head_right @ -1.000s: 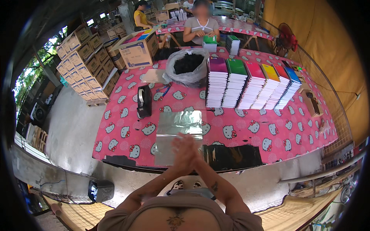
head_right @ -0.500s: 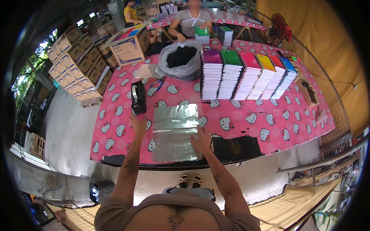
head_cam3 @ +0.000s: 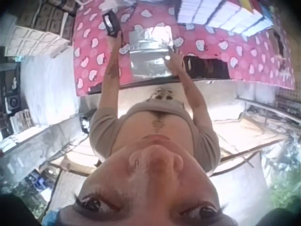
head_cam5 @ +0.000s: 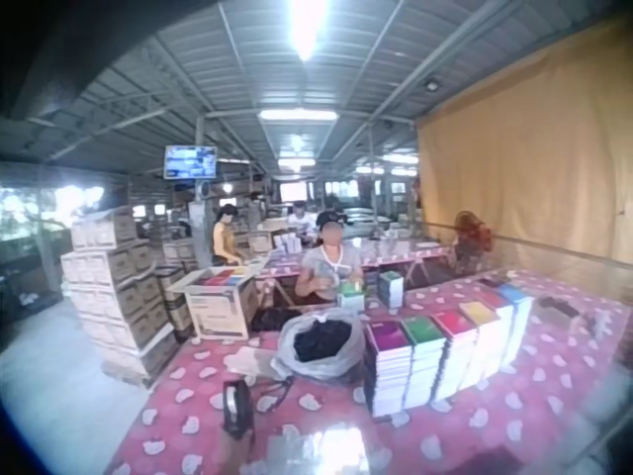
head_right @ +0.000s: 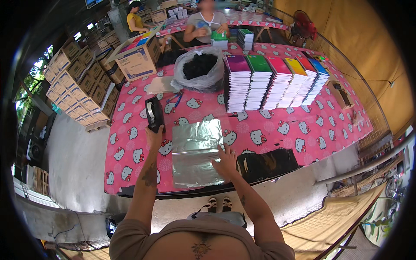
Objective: The person places small notebooks into silver foil pouches and seals them with adhesive tape.
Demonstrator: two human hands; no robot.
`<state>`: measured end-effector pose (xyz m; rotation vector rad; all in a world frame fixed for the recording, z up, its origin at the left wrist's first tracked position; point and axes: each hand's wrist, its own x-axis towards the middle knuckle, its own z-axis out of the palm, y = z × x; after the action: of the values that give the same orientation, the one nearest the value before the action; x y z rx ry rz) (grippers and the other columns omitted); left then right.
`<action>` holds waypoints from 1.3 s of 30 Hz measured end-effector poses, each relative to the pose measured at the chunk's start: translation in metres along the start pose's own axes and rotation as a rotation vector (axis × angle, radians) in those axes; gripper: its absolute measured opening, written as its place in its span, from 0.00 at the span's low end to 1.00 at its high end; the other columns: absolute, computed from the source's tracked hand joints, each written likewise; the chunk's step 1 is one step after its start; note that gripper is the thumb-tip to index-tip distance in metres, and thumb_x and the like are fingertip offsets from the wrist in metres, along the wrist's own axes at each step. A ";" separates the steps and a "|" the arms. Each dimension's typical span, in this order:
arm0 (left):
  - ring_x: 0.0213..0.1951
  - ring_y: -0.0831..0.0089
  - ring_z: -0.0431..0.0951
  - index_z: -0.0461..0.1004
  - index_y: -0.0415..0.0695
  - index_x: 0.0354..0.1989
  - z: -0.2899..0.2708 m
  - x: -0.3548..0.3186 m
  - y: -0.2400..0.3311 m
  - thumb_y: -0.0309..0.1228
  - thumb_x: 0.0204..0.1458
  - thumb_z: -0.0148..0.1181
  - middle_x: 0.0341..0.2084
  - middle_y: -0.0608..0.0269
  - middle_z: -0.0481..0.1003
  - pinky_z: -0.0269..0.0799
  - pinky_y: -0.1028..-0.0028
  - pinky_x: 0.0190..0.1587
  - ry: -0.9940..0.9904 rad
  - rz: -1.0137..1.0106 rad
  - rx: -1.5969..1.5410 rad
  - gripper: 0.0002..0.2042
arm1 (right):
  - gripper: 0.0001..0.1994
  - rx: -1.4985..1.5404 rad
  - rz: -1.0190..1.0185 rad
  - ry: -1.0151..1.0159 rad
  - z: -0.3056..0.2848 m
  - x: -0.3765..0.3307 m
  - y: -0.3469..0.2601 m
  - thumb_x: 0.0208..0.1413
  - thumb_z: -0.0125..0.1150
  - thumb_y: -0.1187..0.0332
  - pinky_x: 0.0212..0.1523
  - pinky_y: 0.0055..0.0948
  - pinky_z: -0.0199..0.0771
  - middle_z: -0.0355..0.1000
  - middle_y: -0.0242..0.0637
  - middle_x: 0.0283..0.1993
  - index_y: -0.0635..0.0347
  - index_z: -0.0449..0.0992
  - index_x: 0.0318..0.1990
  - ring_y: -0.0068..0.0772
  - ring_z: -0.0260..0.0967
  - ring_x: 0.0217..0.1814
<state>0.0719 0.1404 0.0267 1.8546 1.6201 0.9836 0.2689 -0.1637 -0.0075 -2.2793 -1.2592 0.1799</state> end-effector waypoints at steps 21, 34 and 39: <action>0.52 0.43 0.70 0.73 0.35 0.48 -0.015 -0.049 -0.056 0.32 0.55 0.59 0.50 0.42 0.71 0.67 0.54 0.55 0.041 0.462 0.194 0.16 | 0.21 0.343 -0.108 0.358 0.002 -0.004 0.004 0.50 0.65 0.68 0.49 0.41 0.69 0.69 0.45 0.54 0.62 0.73 0.53 0.44 0.69 0.45; 0.50 0.43 0.70 0.73 0.35 0.45 -0.013 -0.046 -0.059 0.31 0.52 0.60 0.49 0.42 0.71 0.67 0.53 0.54 0.046 0.449 0.190 0.15 | 0.20 0.356 -0.069 0.314 0.002 -0.006 0.003 0.50 0.65 0.69 0.51 0.41 0.69 0.70 0.44 0.54 0.60 0.74 0.52 0.45 0.70 0.49; 0.50 0.43 0.70 0.73 0.35 0.45 -0.012 -0.046 -0.060 0.31 0.52 0.60 0.48 0.43 0.71 0.67 0.53 0.54 0.044 0.457 0.176 0.15 | 0.19 0.346 -0.088 0.347 0.001 -0.005 0.003 0.50 0.65 0.69 0.52 0.41 0.69 0.70 0.44 0.53 0.60 0.74 0.51 0.45 0.70 0.50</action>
<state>0.0230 0.1047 -0.0201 2.4068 1.3688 1.0960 0.2676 -0.1689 -0.0107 -1.8597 -1.0515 -0.0286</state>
